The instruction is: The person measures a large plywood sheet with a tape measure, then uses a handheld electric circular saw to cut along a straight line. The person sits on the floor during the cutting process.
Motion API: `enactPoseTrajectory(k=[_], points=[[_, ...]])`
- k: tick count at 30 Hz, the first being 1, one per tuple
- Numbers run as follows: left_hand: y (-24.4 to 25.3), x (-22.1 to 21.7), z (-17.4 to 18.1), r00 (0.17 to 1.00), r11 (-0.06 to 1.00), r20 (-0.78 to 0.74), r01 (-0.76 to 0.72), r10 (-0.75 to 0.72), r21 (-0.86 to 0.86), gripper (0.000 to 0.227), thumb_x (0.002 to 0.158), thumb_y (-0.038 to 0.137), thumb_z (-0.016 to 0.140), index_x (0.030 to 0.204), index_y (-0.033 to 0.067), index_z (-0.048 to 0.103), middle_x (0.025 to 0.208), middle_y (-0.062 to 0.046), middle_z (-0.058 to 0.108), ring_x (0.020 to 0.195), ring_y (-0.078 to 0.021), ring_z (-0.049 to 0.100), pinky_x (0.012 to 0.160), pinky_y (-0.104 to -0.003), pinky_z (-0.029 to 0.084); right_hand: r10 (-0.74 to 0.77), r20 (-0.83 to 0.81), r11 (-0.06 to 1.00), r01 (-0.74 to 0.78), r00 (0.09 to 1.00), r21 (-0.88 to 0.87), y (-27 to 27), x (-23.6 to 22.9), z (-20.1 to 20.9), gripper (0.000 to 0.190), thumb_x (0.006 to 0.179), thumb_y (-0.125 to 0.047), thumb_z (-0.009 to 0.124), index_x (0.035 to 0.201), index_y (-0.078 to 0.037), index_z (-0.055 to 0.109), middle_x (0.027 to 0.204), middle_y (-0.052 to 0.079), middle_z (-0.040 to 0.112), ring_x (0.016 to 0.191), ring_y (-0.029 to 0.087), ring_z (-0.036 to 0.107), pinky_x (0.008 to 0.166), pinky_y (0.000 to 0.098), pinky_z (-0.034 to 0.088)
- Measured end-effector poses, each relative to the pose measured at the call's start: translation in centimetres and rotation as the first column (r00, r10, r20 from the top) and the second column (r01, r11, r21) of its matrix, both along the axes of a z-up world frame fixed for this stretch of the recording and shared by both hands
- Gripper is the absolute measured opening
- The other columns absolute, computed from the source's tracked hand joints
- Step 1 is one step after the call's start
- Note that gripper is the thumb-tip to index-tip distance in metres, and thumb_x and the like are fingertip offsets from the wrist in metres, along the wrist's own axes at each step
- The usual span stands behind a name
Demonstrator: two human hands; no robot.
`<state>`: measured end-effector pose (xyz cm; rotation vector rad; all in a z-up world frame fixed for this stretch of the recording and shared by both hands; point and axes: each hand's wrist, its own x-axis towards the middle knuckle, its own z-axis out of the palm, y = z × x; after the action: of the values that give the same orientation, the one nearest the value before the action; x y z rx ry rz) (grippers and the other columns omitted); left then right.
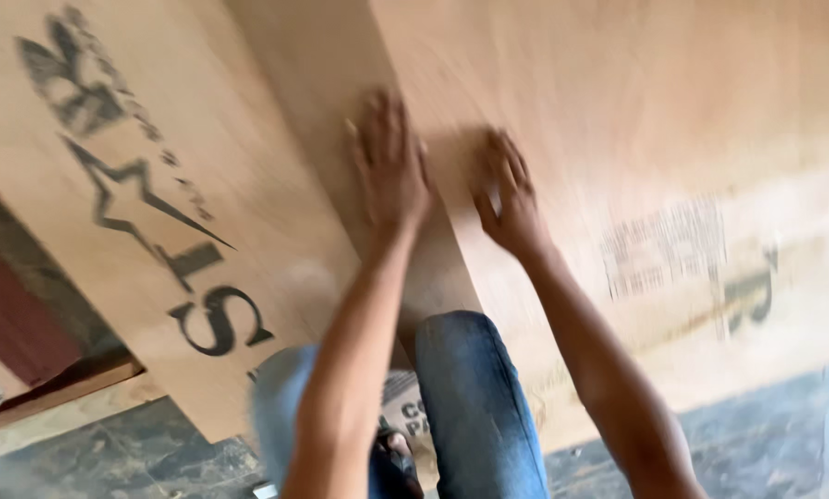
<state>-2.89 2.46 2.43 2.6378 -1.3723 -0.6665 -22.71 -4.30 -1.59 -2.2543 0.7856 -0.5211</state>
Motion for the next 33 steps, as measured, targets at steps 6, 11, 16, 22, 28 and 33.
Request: enactPoseTrajectory(k=[6,11,16,22,28,33], points=[[-0.6,-0.6,-0.5,0.994,0.999,0.108,0.014,-0.008,-0.052,0.058,0.116,0.034,0.028,0.167,0.0095,0.017,0.175,-0.009,0.011,0.162,-0.0251,0.008,0.131,-0.052,-0.003,-0.138,-0.105,0.988,0.144,0.985,0.055,9.8,-11.1,1.8,0.038,0.105,-0.006,0.054,0.141,0.003,0.057,0.159,0.022,0.046,0.153,0.041,0.038,0.126,0.05,0.035],[0.8,-1.2,-1.8,0.984,0.986,0.175,0.058,-0.03,-0.159,0.056,0.116,0.028,0.03,0.166,0.0035,0.023,0.174,-0.012,0.019,0.162,-0.0297,0.012,0.133,-0.051,0.005,-0.146,-0.021,0.989,0.146,0.989,-0.001,10.3,-12.2,0.3,0.035,0.106,-0.003,0.05,0.139,0.003,0.061,0.156,0.021,0.05,0.152,0.039,0.039,0.127,0.0502,0.036],[4.8,-3.3,-2.2,0.975,0.968,0.206,0.13,-0.086,-0.214,0.055,0.118,0.025,0.033,0.166,-0.0004,0.026,0.174,-0.015,0.022,0.162,-0.0335,0.015,0.134,-0.054,0.009,-0.196,0.053,0.98,0.197,0.979,-0.02,10.5,-13.0,-0.9,0.03,0.105,-0.003,0.054,0.132,0.002,0.066,0.153,0.019,0.055,0.15,0.037,0.045,0.126,0.0476,0.04],[17.1,-10.5,-2.0,0.982,0.947,0.165,0.139,-0.094,-0.29,0.063,0.114,0.036,0.04,0.167,0.0053,0.026,0.174,-0.021,0.015,0.163,-0.0417,0.01,0.133,-0.062,0.009,-0.122,0.119,0.978,0.14,0.985,-0.156,12.4,-13.7,-3.0,0.016,0.105,-0.011,0.064,0.118,-0.004,0.069,0.153,0.017,0.055,0.148,0.035,0.048,0.128,0.0525,0.039],[28.8,-15.7,-3.4,0.99,0.92,0.036,0.142,-0.139,-0.366,0.119,0.079,0.078,0.06,0.164,0.0058,0.018,0.162,-0.041,0.002,0.154,-0.0545,0.006,0.124,-0.069,0.008,0.172,0.052,0.98,-0.166,0.984,-0.106,17.3,-18.1,-2.8,0.05,0.091,-0.035,0.08,0.13,-0.007,0.066,0.152,0.011,0.055,0.145,0.03,0.047,0.126,0.0538,0.027],[30.1,-15.8,-5.1,0.975,0.923,0.125,0.213,-0.182,-0.32,0.126,0.08,0.077,0.072,0.163,-0.0015,0.019,0.164,-0.041,0.014,0.155,-0.0574,0.016,0.126,-0.068,0.018,0.165,0.033,0.963,-0.153,0.986,-0.221,18.5,-19.3,-4.0,0.051,0.084,-0.032,0.089,0.129,-0.015,0.072,0.151,0.005,0.057,0.143,0.025,0.05,0.126,0.0492,0.03]])
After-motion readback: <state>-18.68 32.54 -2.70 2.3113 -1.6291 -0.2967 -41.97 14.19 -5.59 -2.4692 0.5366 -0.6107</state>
